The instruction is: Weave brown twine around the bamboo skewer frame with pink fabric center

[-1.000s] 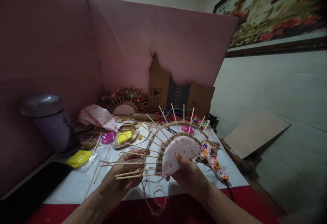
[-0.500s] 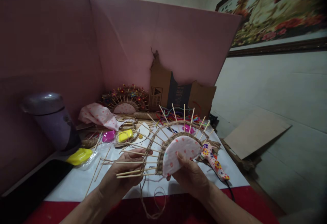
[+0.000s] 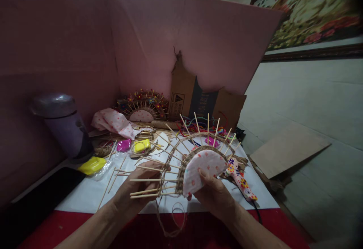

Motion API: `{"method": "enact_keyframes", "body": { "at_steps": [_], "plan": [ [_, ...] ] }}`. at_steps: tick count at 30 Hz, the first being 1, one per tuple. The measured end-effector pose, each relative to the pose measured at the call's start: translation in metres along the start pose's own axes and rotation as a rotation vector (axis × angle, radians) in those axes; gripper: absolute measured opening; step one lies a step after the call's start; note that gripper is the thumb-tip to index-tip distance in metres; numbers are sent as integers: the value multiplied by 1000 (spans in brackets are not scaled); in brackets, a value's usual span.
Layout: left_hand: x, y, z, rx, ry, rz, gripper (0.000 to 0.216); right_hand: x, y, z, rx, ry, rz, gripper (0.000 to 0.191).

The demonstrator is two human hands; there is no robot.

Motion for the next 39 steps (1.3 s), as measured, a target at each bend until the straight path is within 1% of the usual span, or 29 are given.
{"method": "enact_keyframes", "body": {
  "at_steps": [4,7,10,14,19,22,25,27,31,34,39],
  "plan": [
    [1,5,2,-38,10,27,10,1,-2,0,7,12,12,17],
    [3,6,2,-46,13,36,14,2,-5,-1,21,15,21,17],
    [5,2,0,-21,34,47,19,2,-7,-1,41,11,21,17],
    [8,-3,-2,30,66,101,21,0,-7,0,56,5,26,17],
    [16,-4,2,93,136,212,23,0,-7,1,76,-2,17,18],
    [23,2,2,56,183,283,22,0,-9,0,89,0,-3,19],
    [36,7,-4,41,271,375,16,1,-9,-1,108,15,-20,20],
    [41,10,-7,26,305,405,13,1,-9,-1,118,22,-29,20],
    [28,11,-6,-32,218,375,12,1,-11,-1,135,23,-36,22],
    [23,14,-5,-77,204,309,16,2,-11,-1,120,22,-27,21],
    [23,10,-5,-21,133,162,24,0,-11,-2,129,5,-27,19]
  ]
}}
Point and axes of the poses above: each hand's wrist, its own z-axis towards the middle knuckle, its own y-axis out of the palm, x = y × z, the point moved 10 cm from there along z, towards the middle knuckle, and after that the axes turned 7 degrees about z, right-handed, at the moved point
